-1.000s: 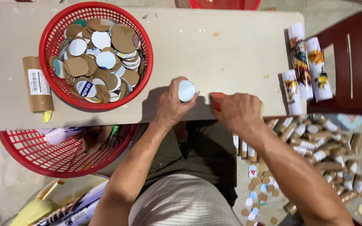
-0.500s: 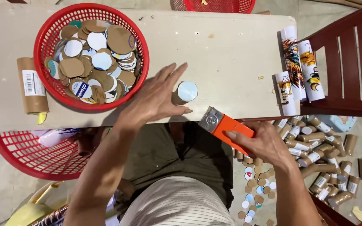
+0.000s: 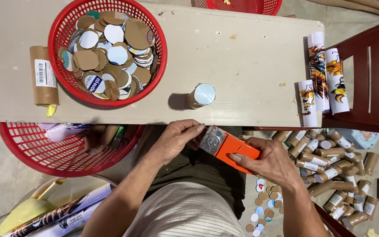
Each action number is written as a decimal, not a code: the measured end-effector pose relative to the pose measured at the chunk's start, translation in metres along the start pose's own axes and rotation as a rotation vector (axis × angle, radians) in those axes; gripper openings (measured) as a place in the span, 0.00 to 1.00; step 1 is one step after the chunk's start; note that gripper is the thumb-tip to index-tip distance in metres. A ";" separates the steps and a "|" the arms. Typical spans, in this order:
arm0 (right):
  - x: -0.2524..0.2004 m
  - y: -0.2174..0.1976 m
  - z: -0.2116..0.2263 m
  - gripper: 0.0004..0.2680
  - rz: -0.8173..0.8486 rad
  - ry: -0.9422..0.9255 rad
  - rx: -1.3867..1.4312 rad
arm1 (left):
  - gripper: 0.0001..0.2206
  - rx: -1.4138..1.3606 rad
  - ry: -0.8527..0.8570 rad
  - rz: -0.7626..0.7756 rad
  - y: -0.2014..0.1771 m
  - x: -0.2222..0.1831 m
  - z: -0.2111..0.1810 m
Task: Apply circular cardboard lids and seal the ends of cardboard shipping tubes using a tape dispenser.
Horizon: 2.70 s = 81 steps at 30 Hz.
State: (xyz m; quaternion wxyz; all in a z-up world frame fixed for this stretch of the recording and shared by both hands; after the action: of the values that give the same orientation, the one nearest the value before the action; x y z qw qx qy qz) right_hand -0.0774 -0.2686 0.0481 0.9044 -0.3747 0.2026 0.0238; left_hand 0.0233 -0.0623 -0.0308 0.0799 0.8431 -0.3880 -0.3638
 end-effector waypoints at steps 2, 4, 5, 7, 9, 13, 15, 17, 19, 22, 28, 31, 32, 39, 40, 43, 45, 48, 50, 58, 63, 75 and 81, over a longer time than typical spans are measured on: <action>0.001 0.001 0.002 0.21 -0.032 -0.040 0.022 | 0.13 0.023 0.020 0.003 -0.001 0.000 -0.003; 0.002 0.004 0.000 0.20 -0.038 -0.031 -0.021 | 0.12 0.031 0.010 0.007 -0.002 0.002 -0.003; 0.002 0.004 0.002 0.20 -0.038 -0.031 -0.020 | 0.12 0.031 0.010 0.007 -0.003 0.003 -0.003; 0.004 0.006 0.008 0.19 -0.018 -0.053 -0.004 | 0.10 -0.191 -0.040 0.040 -0.006 0.008 -0.001; 0.005 0.011 0.002 0.19 -0.033 -0.058 -0.015 | 0.10 -0.113 0.055 -0.043 -0.011 0.024 0.010; 0.006 0.011 -0.006 0.18 -0.145 -0.087 0.215 | 0.08 0.088 0.158 -0.319 -0.018 0.020 -0.024; 0.002 -0.005 -0.017 0.18 -0.152 0.076 0.167 | 0.08 0.115 0.168 -0.411 -0.045 0.019 -0.064; 0.001 -0.016 -0.033 0.18 -0.159 0.226 0.118 | 0.08 0.143 0.186 -0.511 -0.064 0.023 -0.096; 0.003 -0.021 -0.046 0.18 -0.230 0.192 0.100 | 0.12 0.302 0.275 -0.573 -0.068 0.030 -0.118; 0.010 -0.022 -0.041 0.19 -0.194 0.225 0.112 | 0.12 0.360 0.346 -0.568 -0.076 0.059 -0.108; 0.039 -0.005 -0.058 0.22 -0.118 0.324 0.142 | 0.11 0.295 0.185 -0.589 -0.085 0.091 -0.065; 0.054 0.006 -0.055 0.23 -0.111 0.332 0.143 | 0.11 0.273 0.217 -0.579 -0.092 0.119 -0.025; 0.058 0.007 -0.058 0.23 -0.111 0.326 0.142 | 0.11 0.272 0.221 -0.583 -0.092 0.131 -0.011; 0.070 0.011 -0.046 0.24 -0.040 0.245 0.148 | 0.23 0.450 0.445 -0.776 -0.075 0.073 -0.034; 0.067 0.008 -0.045 0.24 -0.072 0.296 0.176 | 0.28 0.432 0.431 -0.746 -0.068 0.066 -0.038; 0.068 0.009 -0.045 0.25 -0.021 0.237 0.167 | 0.32 0.502 0.646 -0.645 -0.031 0.047 -0.052; 0.067 0.012 -0.051 0.25 -0.045 0.207 0.201 | 0.35 0.559 0.714 -0.597 -0.013 0.055 -0.047; 0.074 0.008 -0.046 0.24 -0.065 0.191 0.196 | 0.35 0.657 0.748 -0.593 -0.007 0.078 -0.045; 0.072 0.003 -0.039 0.24 -0.053 0.247 0.159 | 0.32 0.683 0.683 -0.612 -0.009 0.090 -0.038; 0.068 -0.029 0.033 0.25 0.184 0.258 -0.478 | 0.25 0.768 0.779 -0.796 -0.005 0.087 -0.034; 0.081 -0.014 0.002 0.24 -0.066 0.092 -0.784 | 0.29 0.609 0.774 -0.782 -0.007 0.079 -0.051; 0.116 0.007 -0.065 0.21 -0.495 -0.212 -0.765 | 0.32 0.219 0.375 -0.535 -0.047 0.114 -0.072; 0.062 -0.016 0.022 0.23 -0.661 -0.391 0.303 | 0.37 0.447 0.040 -0.157 0.021 0.047 -0.048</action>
State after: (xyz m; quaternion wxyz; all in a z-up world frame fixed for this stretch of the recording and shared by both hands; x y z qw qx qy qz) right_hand -0.0100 -0.2714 0.0488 0.9298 -0.2706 -0.1032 -0.2274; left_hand 0.0638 -0.1176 -0.0135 -0.1296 0.8744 -0.3906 -0.2571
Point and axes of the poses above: each hand's wrist, its own x-axis towards the middle knuckle, its own y-axis out of the palm, z = x × y, the point moved 6 cm from there along x, towards the middle knuckle, and after that the axes turned 14 degrees about -y, right-handed, at the moved point
